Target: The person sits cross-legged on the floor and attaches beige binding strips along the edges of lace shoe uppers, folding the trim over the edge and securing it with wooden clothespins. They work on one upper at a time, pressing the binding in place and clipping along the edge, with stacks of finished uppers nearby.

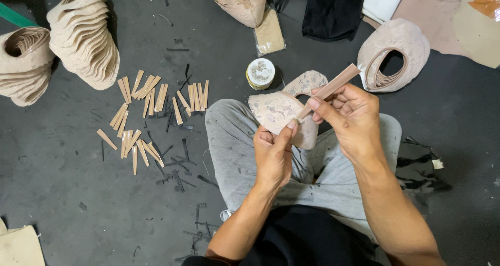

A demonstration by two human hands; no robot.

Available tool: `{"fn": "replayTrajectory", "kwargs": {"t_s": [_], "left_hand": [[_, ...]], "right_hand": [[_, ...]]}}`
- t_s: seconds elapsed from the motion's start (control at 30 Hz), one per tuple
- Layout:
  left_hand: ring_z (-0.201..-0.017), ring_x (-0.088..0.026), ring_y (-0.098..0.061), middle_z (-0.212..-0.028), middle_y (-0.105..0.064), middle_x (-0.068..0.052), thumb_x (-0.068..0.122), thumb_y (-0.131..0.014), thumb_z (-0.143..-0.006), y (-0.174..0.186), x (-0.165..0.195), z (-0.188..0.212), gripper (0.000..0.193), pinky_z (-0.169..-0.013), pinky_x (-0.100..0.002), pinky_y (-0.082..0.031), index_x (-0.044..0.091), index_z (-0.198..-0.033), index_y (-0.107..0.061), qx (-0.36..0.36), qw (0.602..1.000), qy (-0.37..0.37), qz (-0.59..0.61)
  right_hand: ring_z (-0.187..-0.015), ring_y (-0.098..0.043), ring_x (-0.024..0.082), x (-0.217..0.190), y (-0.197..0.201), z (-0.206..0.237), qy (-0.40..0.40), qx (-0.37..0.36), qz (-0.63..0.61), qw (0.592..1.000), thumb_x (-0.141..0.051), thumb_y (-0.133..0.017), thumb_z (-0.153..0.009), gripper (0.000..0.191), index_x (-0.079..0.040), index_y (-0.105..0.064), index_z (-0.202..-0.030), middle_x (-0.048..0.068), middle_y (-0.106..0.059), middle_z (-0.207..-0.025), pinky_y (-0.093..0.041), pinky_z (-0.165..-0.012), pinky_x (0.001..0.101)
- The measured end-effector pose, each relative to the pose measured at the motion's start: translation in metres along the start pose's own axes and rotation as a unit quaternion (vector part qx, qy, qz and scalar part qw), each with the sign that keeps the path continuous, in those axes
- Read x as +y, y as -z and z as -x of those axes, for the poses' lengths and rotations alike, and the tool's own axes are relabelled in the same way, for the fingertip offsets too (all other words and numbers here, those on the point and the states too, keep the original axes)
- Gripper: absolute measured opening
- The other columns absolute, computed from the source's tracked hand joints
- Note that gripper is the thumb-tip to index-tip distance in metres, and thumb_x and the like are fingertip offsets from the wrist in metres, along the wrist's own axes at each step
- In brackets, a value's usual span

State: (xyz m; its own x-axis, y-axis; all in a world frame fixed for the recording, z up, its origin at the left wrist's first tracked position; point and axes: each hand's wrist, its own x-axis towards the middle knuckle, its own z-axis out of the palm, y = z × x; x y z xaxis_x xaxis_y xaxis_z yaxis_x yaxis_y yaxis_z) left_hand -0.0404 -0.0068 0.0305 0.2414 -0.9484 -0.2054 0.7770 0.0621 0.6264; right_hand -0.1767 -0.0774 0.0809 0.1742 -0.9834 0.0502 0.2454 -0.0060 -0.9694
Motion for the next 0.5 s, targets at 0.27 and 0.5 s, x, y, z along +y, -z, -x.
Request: {"fn": "replayTrajectory", "kwargs": {"t_s": [0.27, 0.5], "left_hand": [[-0.102, -0.013, -0.068, -0.114, -0.072, -0.009, -0.001, -0.071, -0.095, -0.004, -0.001, 0.0, 0.027, -0.091, -0.028, -0.055, -0.002, -0.121, -0.063, 0.011, 1.0, -0.01, -0.001], [-0.098, -0.014, -0.069, -0.109, -0.073, -0.008, -0.004, -0.075, -0.09, -0.015, 0.003, -0.003, 0.03, -0.089, -0.03, -0.056, -0.002, -0.118, -0.064, 0.025, 0.999, -0.029, -0.032]], "right_hand": [[-0.078, -0.066, 0.009, 0.003, -0.002, 0.0, 0.003, 0.015, 0.027, 1.0, 0.003, -0.076, -0.092, 0.019, 0.005, -0.07, -0.109, 0.008, -0.073, -0.098, -0.057, -0.069, 0.0238], [-0.078, -0.066, 0.009, 0.004, -0.004, -0.003, 0.001, 0.014, 0.025, 1.0, 0.005, -0.076, -0.092, 0.02, 0.005, -0.07, -0.111, 0.009, -0.073, -0.097, -0.055, -0.069, 0.0234]]}}
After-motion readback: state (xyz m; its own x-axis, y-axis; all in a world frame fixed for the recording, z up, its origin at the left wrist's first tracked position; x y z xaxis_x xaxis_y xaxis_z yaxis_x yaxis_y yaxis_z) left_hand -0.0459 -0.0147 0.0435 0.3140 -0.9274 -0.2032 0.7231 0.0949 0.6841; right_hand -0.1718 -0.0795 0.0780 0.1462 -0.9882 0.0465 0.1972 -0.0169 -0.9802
